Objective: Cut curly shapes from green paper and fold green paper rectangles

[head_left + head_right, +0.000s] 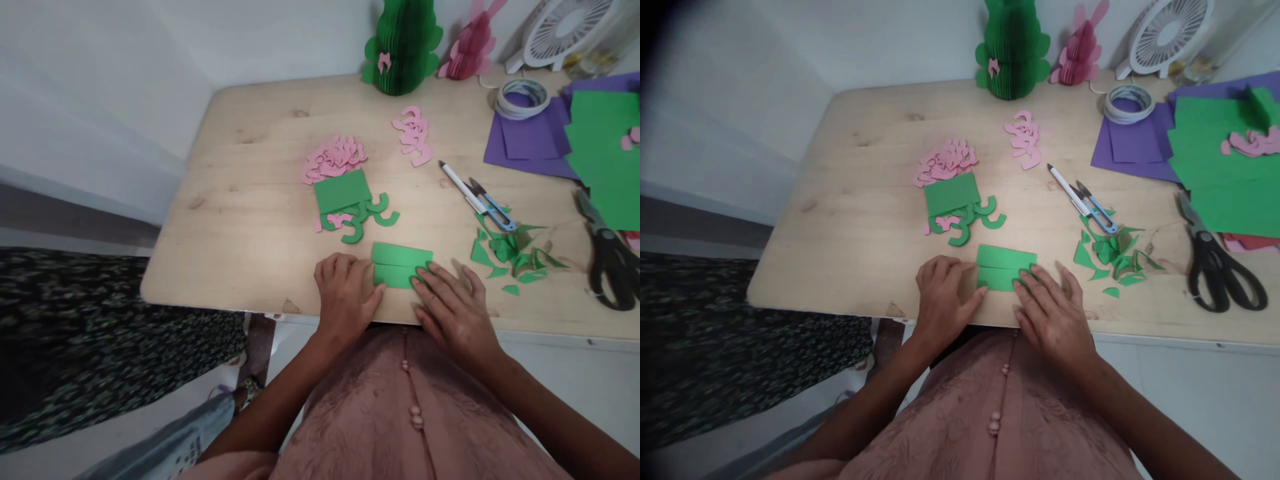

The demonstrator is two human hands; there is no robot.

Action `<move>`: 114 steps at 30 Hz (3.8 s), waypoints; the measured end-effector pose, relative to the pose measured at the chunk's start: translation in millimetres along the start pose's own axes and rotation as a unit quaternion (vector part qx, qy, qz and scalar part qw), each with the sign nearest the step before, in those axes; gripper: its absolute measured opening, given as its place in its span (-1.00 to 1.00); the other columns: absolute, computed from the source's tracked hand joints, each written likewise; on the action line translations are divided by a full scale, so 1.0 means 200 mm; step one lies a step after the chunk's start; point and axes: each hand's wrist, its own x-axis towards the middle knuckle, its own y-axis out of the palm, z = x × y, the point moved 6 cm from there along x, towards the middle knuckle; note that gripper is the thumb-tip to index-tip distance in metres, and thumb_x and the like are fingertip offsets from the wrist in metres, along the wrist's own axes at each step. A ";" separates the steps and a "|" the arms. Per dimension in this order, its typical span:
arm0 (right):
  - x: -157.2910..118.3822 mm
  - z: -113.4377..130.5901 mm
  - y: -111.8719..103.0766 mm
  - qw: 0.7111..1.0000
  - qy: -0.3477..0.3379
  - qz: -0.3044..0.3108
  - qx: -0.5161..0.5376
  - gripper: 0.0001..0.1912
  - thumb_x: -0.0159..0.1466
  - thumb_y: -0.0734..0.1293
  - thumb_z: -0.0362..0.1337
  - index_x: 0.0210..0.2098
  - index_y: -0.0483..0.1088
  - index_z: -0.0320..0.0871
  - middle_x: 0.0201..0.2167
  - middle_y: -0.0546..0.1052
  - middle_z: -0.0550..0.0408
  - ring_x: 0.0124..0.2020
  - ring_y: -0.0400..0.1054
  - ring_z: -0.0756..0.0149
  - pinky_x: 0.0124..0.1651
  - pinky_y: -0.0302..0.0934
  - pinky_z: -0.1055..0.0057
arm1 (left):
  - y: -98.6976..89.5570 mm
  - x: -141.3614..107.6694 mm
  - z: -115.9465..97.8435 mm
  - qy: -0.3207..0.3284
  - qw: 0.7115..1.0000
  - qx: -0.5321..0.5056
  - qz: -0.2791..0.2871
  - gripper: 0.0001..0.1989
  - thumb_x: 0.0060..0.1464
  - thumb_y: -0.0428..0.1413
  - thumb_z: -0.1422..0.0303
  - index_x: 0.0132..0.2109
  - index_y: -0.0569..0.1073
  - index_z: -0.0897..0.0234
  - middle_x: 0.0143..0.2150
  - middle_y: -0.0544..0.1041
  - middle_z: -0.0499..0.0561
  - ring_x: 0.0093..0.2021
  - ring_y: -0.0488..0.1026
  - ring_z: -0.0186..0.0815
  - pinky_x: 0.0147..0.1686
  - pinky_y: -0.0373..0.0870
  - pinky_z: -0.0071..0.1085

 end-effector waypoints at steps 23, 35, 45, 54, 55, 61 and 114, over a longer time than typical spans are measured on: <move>0.21 -0.10 -0.08 0.982 0.097 0.011 0.163 -0.81 0.29 0.28 -0.17 -0.31 0.50 -0.10 -0.42 0.58 0.09 -0.32 0.41 0.20 -0.04 0.08 0.14 | 0.01 0.04 -0.05 -0.092 0.945 -0.309 0.046 -0.93 -0.03 0.13 0.45 -0.37 0.38 0.19 -0.31 0.53 -0.05 -0.16 0.44 -0.24 -0.01 0.27 -0.20; 0.21 -0.13 -0.02 0.848 0.310 0.003 0.431 -0.81 0.18 0.36 -0.15 -0.44 0.50 -0.14 -0.51 0.54 0.14 -0.47 0.39 0.31 -0.42 0.23 0.42 | 0.12 0.06 -0.08 -0.292 0.722 -0.621 0.089 -0.80 -0.12 0.27 0.28 -0.46 0.45 0.32 -0.57 0.44 -0.11 -0.56 0.35 -0.46 -0.47 0.34 -0.50; 0.19 -0.11 -0.01 0.812 0.345 0.010 0.470 -0.80 0.18 0.36 -0.14 -0.46 0.51 -0.12 -0.51 0.49 0.14 -0.44 0.33 0.32 -0.41 0.14 0.42 | 0.10 0.10 -0.10 -0.294 0.694 -0.654 0.065 -0.77 -0.18 0.30 0.28 -0.48 0.46 0.34 -0.52 0.45 -0.08 -0.52 0.34 -0.46 -0.48 0.32 -0.50; 0.19 -0.12 -0.03 0.783 0.370 -0.009 0.500 -0.76 0.17 0.35 -0.11 -0.48 0.52 -0.14 -0.55 0.47 0.14 -0.51 0.27 0.36 -0.47 0.09 0.45 | 0.08 0.13 -0.14 -0.273 0.713 -0.641 0.074 -0.80 -0.19 0.30 0.31 -0.50 0.47 0.34 -0.56 0.42 -0.10 -0.55 0.30 -0.47 -0.50 0.28 -0.51; 0.19 -0.12 -0.02 0.782 0.374 -0.015 0.499 -0.76 0.17 0.36 -0.11 -0.48 0.51 -0.14 -0.55 0.47 0.14 -0.50 0.27 0.36 -0.46 0.10 0.45 | 0.09 0.13 -0.15 -0.277 0.709 -0.644 0.073 -0.80 -0.19 0.30 0.30 -0.48 0.48 0.34 -0.55 0.43 -0.09 -0.53 0.31 -0.46 -0.49 0.29 -0.50; 0.17 -0.13 -0.01 0.781 0.379 -0.039 0.494 -0.79 0.18 0.36 -0.15 -0.49 0.50 -0.14 -0.52 0.48 0.13 -0.45 0.29 0.35 -0.39 0.14 0.44 | 0.09 0.11 -0.14 -0.285 0.703 -0.649 0.049 -0.82 -0.13 0.26 0.30 -0.49 0.48 0.33 -0.55 0.43 -0.08 -0.50 0.33 -0.43 -0.43 0.32 -0.47; 0.19 -0.40 -0.18 0.710 0.452 -0.301 0.448 -0.81 0.00 0.50 -0.12 -0.48 0.49 -0.08 -0.54 0.46 0.14 -0.50 0.28 0.33 -0.43 0.19 0.40 | 0.08 -0.07 -0.09 -0.146 0.882 -0.403 0.196 -0.73 0.05 0.09 0.27 -0.54 0.49 0.29 -0.60 0.40 -0.06 -0.52 0.29 -0.35 -0.49 0.14 -0.45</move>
